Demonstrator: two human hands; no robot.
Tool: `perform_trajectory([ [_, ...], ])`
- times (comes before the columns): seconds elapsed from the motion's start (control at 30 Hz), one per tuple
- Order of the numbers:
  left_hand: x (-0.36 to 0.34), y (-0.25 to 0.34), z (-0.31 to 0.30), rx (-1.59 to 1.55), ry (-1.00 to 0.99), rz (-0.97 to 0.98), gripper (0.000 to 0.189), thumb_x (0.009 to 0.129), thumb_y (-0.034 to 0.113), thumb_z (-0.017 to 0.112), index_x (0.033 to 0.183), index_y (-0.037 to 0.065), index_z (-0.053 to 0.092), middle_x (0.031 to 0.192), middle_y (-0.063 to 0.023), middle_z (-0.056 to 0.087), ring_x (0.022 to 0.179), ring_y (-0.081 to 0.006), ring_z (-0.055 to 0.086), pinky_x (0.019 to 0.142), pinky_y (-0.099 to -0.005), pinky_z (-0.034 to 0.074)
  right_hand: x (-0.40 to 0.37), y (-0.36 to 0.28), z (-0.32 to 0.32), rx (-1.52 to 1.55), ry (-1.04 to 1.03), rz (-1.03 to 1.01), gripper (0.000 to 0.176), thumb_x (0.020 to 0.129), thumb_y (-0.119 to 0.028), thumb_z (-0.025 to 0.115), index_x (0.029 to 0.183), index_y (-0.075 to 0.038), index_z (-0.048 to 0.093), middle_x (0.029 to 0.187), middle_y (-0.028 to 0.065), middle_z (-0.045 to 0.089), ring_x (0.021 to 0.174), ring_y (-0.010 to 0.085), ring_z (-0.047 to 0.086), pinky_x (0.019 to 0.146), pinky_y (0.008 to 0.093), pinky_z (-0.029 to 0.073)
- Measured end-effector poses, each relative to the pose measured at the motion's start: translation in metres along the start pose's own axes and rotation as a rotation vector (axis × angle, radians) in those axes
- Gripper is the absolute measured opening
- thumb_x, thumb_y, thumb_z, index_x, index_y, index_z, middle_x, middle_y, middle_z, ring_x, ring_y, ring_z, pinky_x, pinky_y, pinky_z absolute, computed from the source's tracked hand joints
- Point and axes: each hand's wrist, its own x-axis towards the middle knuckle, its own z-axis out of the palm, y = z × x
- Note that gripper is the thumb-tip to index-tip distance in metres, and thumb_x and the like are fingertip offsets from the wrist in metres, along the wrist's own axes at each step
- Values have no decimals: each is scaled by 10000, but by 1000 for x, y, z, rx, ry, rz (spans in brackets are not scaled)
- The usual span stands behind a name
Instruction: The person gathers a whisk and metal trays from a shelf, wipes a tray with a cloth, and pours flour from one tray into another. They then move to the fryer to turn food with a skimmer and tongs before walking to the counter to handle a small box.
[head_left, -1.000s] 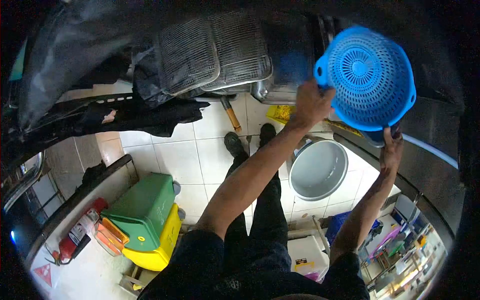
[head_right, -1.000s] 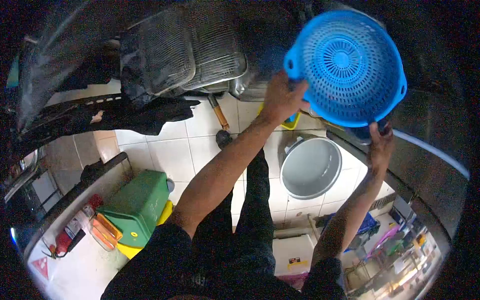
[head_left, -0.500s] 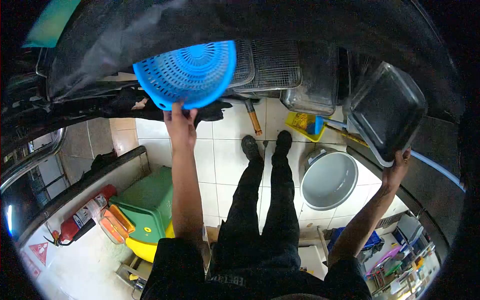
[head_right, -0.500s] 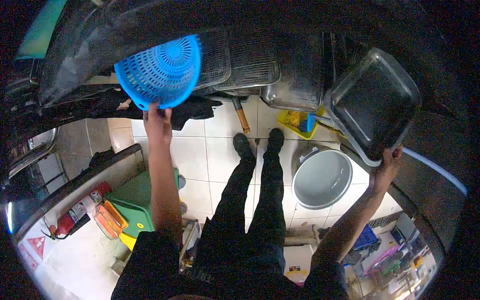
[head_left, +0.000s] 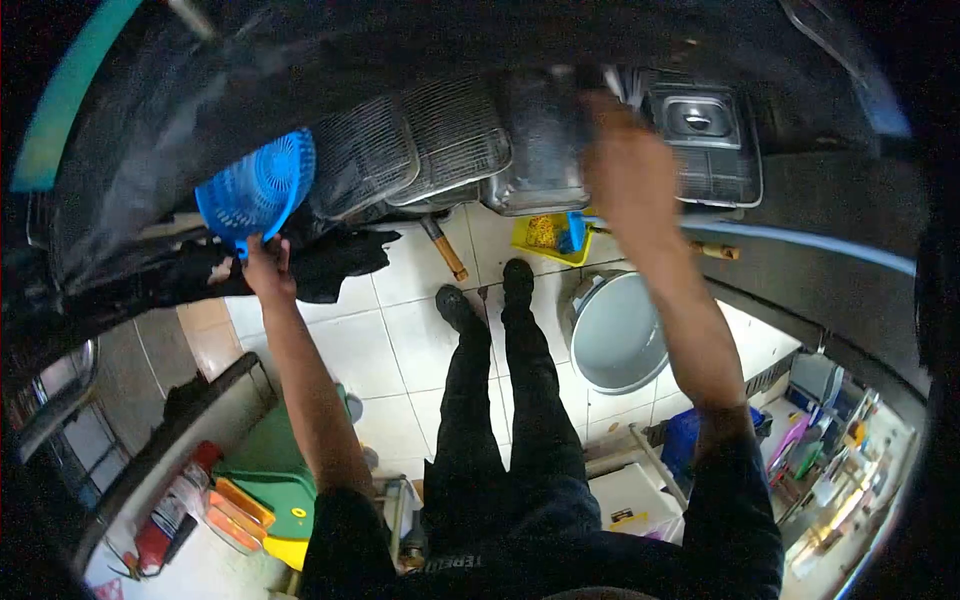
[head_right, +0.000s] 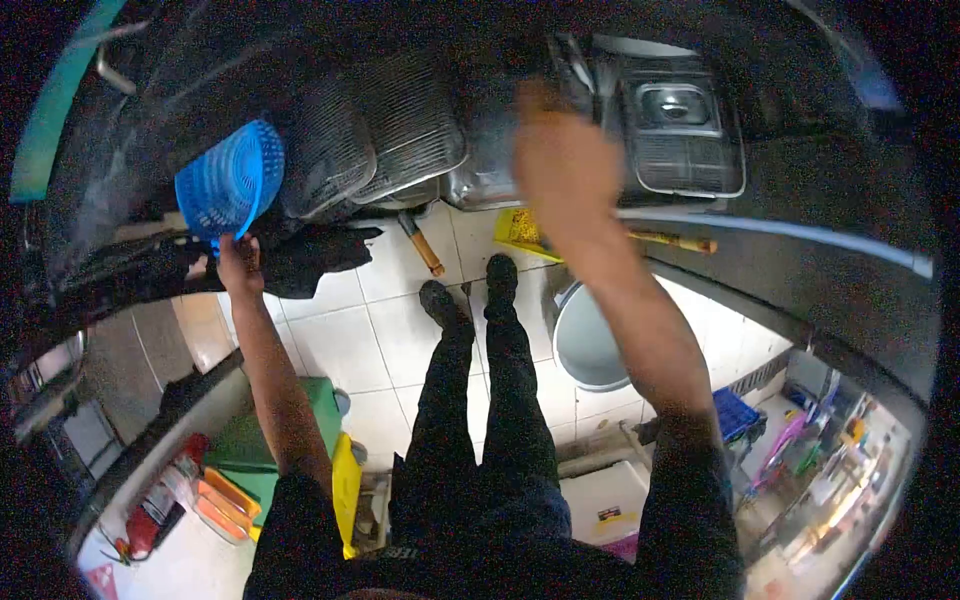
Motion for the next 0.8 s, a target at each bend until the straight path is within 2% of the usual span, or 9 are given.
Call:
perform_trajectory([
  [0.07,3,4,2,31,13,-5,172,732,186,552,859,81,504,776,-8,542,635,-116,534,536,-235,479,3,-34,23,-98,-256,-27,411,662,-24,502,1060,17,412,825,198,548,651,289,581,530,376,478],
  [0.13,9,3,0,-26,-70,5,192,723,197,556,866,82,500,775,-3,537,656,-120,532,566,-240,465,-6,-39,76,-124,-48,-244,344,690,-60,469,1017,42,438,763,185,569,592,256,589,506,340,489],
  [0.27,26,11,6,18,-149,6,168,731,198,540,823,64,499,731,-9,542,647,-127,534,572,-247,470,-8,-38,136,-31,23,-106,348,685,-48,470,1011,66,430,793,189,561,613,261,589,520,323,494],
  [0.33,73,3,-10,-63,-327,-140,173,764,200,495,806,33,490,723,-61,546,651,-152,539,551,-237,486,-7,-31,153,105,-131,-84,338,698,-53,455,1010,75,426,845,197,542,666,272,585,527,333,495],
  [0.5,78,6,4,-123,-447,-215,168,732,157,529,816,15,501,727,-84,546,694,-192,543,637,-295,498,-9,-25,153,190,-99,1,447,697,-39,439,1110,95,334,895,208,525,737,268,566,535,315,489],
  [0.57,147,1,-30,-216,-481,-470,195,739,190,516,821,14,500,741,-81,540,687,-193,537,627,-291,499,-14,-24,152,164,-92,2,419,698,-41,438,1092,83,362,891,199,521,749,270,563,543,314,486],
  [0.63,147,2,-21,-254,-567,-587,207,743,203,509,824,13,497,744,-81,535,680,-194,534,619,-290,501,-20,-20,139,228,-107,-6,367,697,-41,434,1048,64,410,883,196,512,745,281,562,563,336,482],
  [0.7,113,8,2,-123,-322,-303,229,749,228,501,832,15,487,747,-82,526,672,-197,530,601,-292,500,-21,-15,120,319,-170,39,312,694,-83,475,990,15,470,890,190,497,733,286,562,613,367,471],
  [0.8,79,16,29,-135,-184,-372,252,758,244,498,853,12,479,751,-87,524,673,-201,529,589,-293,501,-21,12,86,515,-8,125,292,680,-135,539,950,-30,509,887,158,512,724,277,562,623,348,464],
])
